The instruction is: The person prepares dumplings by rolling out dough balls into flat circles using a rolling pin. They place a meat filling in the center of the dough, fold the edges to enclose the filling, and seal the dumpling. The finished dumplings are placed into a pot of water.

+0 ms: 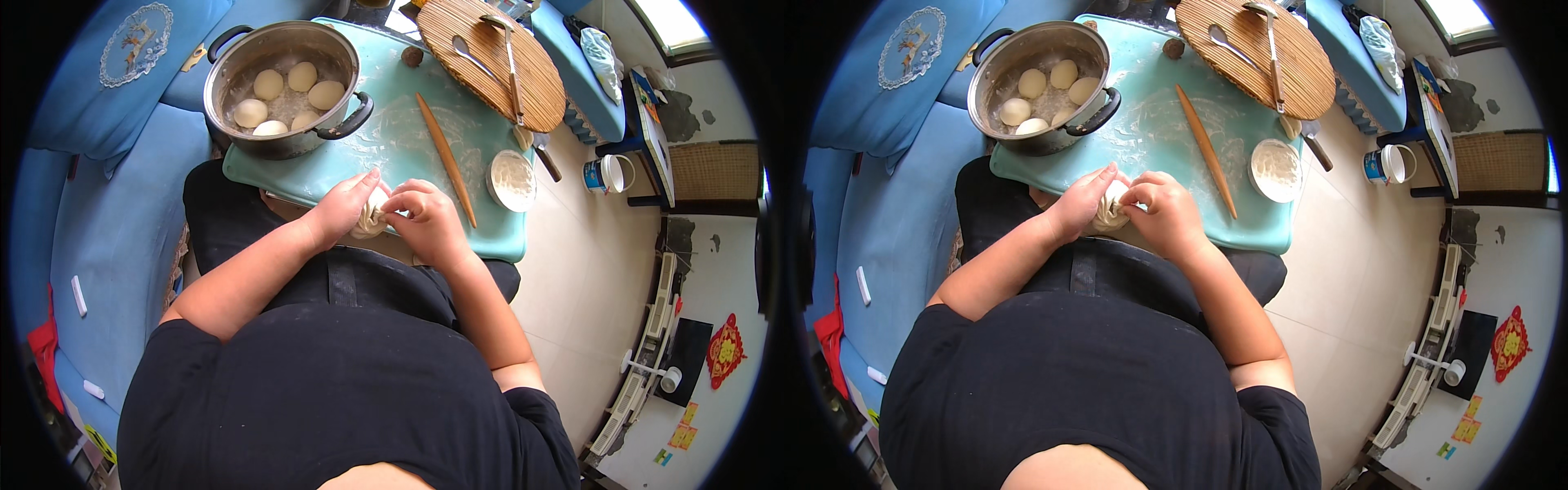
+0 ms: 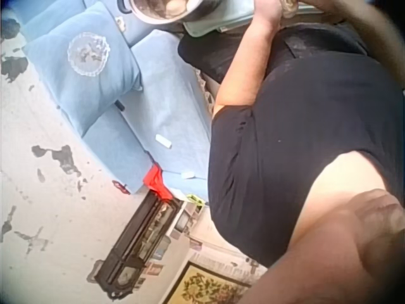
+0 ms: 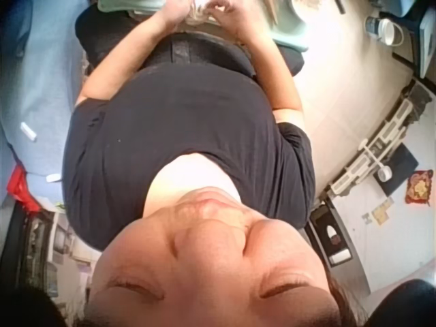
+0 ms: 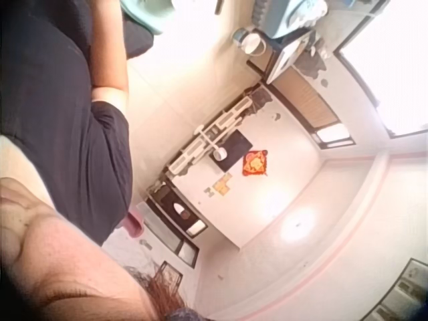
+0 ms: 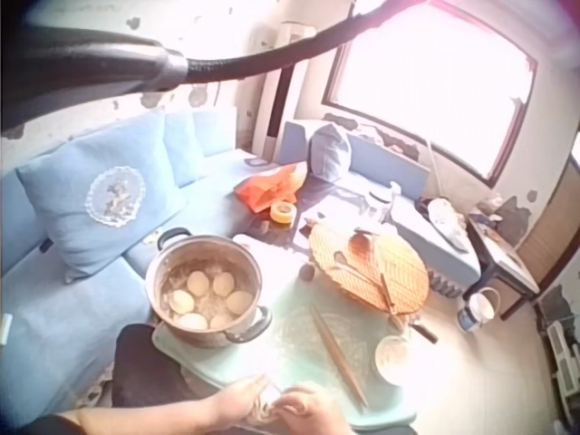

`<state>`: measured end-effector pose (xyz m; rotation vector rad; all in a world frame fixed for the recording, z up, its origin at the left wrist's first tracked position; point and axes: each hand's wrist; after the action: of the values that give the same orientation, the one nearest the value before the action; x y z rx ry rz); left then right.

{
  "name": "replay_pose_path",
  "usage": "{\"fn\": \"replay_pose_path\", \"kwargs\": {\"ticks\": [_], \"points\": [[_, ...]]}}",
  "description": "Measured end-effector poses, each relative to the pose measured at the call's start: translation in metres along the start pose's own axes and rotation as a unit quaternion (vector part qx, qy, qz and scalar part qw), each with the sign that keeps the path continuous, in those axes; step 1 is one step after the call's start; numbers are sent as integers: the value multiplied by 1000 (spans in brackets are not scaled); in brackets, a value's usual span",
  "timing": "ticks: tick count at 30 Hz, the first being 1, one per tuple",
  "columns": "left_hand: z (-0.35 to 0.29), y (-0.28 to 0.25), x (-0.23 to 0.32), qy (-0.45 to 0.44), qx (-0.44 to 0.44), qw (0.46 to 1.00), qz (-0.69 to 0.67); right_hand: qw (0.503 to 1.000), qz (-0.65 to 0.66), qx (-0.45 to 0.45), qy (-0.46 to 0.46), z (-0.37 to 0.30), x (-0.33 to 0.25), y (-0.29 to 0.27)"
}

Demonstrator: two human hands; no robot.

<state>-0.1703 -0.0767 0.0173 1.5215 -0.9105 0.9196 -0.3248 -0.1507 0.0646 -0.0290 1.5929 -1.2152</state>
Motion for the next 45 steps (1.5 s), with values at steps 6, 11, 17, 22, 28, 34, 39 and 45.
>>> {"fn": "replay_pose_path", "kwargs": {"ticks": [6, 11, 17, 22, 28, 34, 39, 45], "points": [[-2, 9, 21, -77, 118, 974, -178, 992, 86, 33, 91, -2, 10, 6], [-3, 4, 9, -39, 74, 994, -63, 996, 50, -1, 71, 0, 5, 0], [-6, 6, 7, -36, 10, 999, 6, 997, -51, -4, -57, 7, 9, -9], [-5, 3, 9, -68, -3, 998, -7, 992, -69, 27, -103, 8, 5, -7], [-5, 4, 13, -142, 9, 985, -93, 969, -152, 81, -178, 5, 0, -2], [-4, 4, 18, -108, -9, 988, -111, 982, -50, 138, -116, 7, 14, 3], [-5, -1, 17, -137, -35, 987, -80, 994, -13, 50, -96, 14, 0, -16], [-8, 6, 20, -141, -71, 979, -126, 994, 16, -24, -110, 12, 14, -14]]}}
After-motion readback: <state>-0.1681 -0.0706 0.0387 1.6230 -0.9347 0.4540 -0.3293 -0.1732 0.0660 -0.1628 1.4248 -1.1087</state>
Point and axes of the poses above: each hand's wrist, its own z-axis towards the middle knuckle, its own y-axis out of the palm, x = y × z, and after that the axes turned 12 degrees about y, right-handed
